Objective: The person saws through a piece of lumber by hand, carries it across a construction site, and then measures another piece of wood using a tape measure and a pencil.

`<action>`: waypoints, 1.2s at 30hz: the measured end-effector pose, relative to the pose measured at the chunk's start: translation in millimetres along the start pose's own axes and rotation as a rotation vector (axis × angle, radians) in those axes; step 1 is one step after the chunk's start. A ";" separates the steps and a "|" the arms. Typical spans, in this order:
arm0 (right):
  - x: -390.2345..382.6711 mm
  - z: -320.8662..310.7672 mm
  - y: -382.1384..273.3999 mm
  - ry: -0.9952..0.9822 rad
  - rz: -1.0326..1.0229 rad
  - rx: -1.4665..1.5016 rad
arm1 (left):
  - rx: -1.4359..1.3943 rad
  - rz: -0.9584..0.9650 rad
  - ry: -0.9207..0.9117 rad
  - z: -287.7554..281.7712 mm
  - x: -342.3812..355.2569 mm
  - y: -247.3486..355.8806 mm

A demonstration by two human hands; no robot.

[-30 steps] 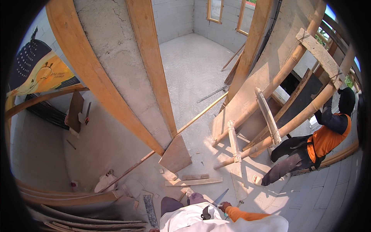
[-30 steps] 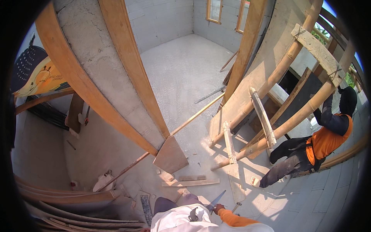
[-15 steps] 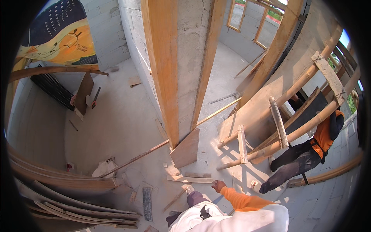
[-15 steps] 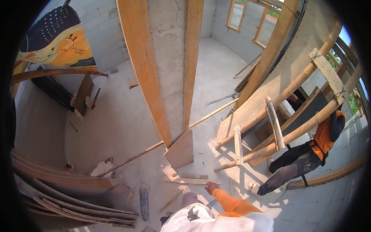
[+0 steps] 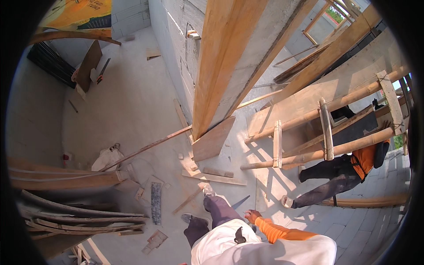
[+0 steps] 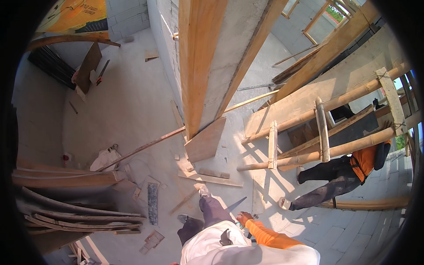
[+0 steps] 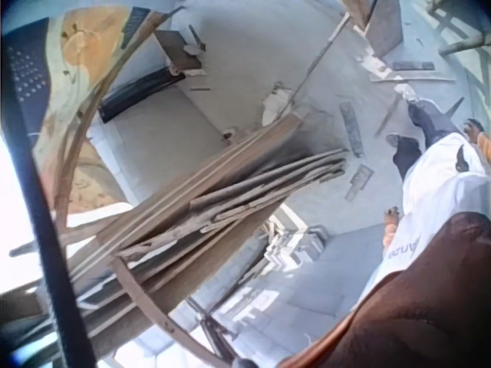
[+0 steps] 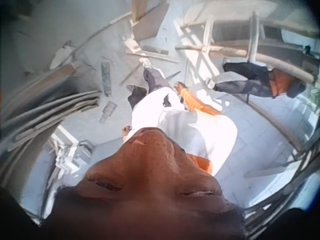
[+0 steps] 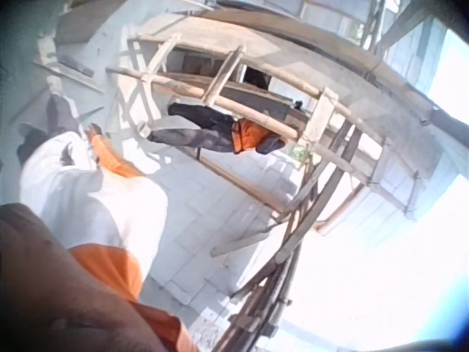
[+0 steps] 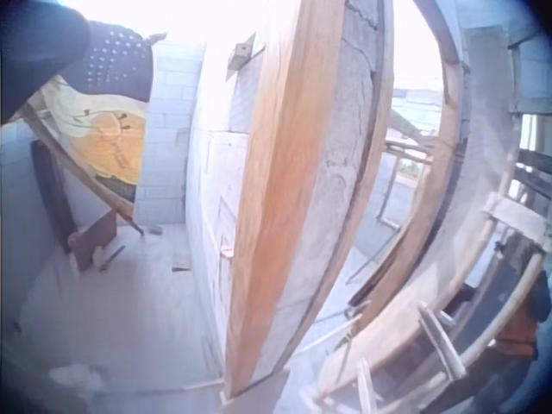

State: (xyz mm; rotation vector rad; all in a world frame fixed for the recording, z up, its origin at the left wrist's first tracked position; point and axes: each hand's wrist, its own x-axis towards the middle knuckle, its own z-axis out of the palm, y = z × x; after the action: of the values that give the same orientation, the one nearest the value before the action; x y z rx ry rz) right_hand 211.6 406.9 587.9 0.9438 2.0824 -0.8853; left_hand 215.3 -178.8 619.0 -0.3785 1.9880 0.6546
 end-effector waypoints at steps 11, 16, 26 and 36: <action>46.6 3.1 59.9 -0.072 -0.310 -0.330 | -0.364 -0.193 0.200 -8.1 -54.5 107.6; 77.4 -22.1 -7.3 -0.049 -0.054 0.136 | -0.211 -0.240 0.165 14.0 -70.5 104.2; 114.3 -40.6 -121.7 -0.065 -0.225 0.031 | -0.436 -0.282 0.406 70.2 -121.5 102.6; 78.3 3.9 -139.5 -0.252 -0.215 0.226 | -1.007 -0.217 0.666 127.5 -112.6 11.9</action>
State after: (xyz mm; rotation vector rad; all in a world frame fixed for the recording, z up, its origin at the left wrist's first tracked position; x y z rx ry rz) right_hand 60.1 360.5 565.8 0.6850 1.9162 -1.3034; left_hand 353.8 -94.7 672.4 -1.5533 2.0060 1.5048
